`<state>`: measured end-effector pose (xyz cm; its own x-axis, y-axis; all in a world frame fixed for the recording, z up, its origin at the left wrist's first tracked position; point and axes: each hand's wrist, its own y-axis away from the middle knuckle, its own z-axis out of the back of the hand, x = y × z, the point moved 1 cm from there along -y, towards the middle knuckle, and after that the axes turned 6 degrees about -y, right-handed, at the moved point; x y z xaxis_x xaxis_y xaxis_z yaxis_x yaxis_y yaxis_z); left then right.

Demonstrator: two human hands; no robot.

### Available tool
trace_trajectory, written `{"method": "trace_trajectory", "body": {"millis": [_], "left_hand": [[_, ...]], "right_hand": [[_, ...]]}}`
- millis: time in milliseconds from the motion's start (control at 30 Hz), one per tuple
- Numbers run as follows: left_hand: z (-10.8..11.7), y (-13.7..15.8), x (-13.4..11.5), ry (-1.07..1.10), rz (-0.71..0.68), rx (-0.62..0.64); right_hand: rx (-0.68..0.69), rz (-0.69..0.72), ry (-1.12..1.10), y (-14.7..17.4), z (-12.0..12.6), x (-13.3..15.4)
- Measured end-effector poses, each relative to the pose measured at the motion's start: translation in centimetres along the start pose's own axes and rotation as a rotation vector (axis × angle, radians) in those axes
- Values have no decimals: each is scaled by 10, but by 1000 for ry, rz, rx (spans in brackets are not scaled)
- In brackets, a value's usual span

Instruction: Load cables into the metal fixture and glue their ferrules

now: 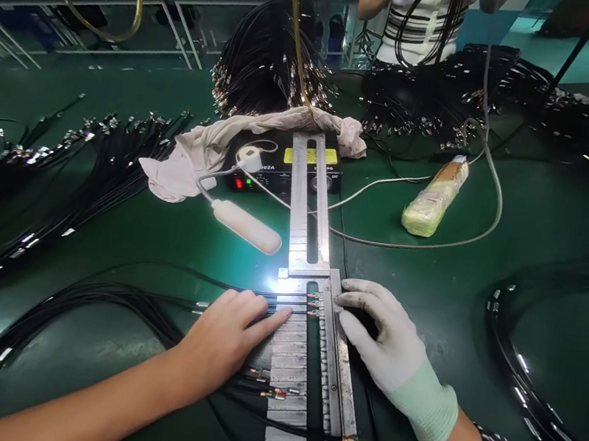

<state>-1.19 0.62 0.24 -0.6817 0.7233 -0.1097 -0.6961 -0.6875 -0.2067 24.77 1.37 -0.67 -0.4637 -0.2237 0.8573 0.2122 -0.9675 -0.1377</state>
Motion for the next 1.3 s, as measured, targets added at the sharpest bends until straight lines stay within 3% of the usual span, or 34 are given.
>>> {"method": "trace_trajectory", "body": {"millis": [367, 533, 667, 967, 1300], "left_hand": [[48, 33, -14, 319, 176, 230], [36, 27, -11, 389, 217, 140], [22, 13, 0, 396, 173, 61], [23, -1, 15, 329, 10, 88], [11, 2, 17, 269, -54, 68]], "right_hand": [[29, 22, -33, 21, 3, -3], [24, 4, -36, 17, 2, -2], [19, -4, -33, 17, 2, 0], [21, 8, -24, 16, 1, -1], [47, -17, -9, 15, 3, 3]]}}
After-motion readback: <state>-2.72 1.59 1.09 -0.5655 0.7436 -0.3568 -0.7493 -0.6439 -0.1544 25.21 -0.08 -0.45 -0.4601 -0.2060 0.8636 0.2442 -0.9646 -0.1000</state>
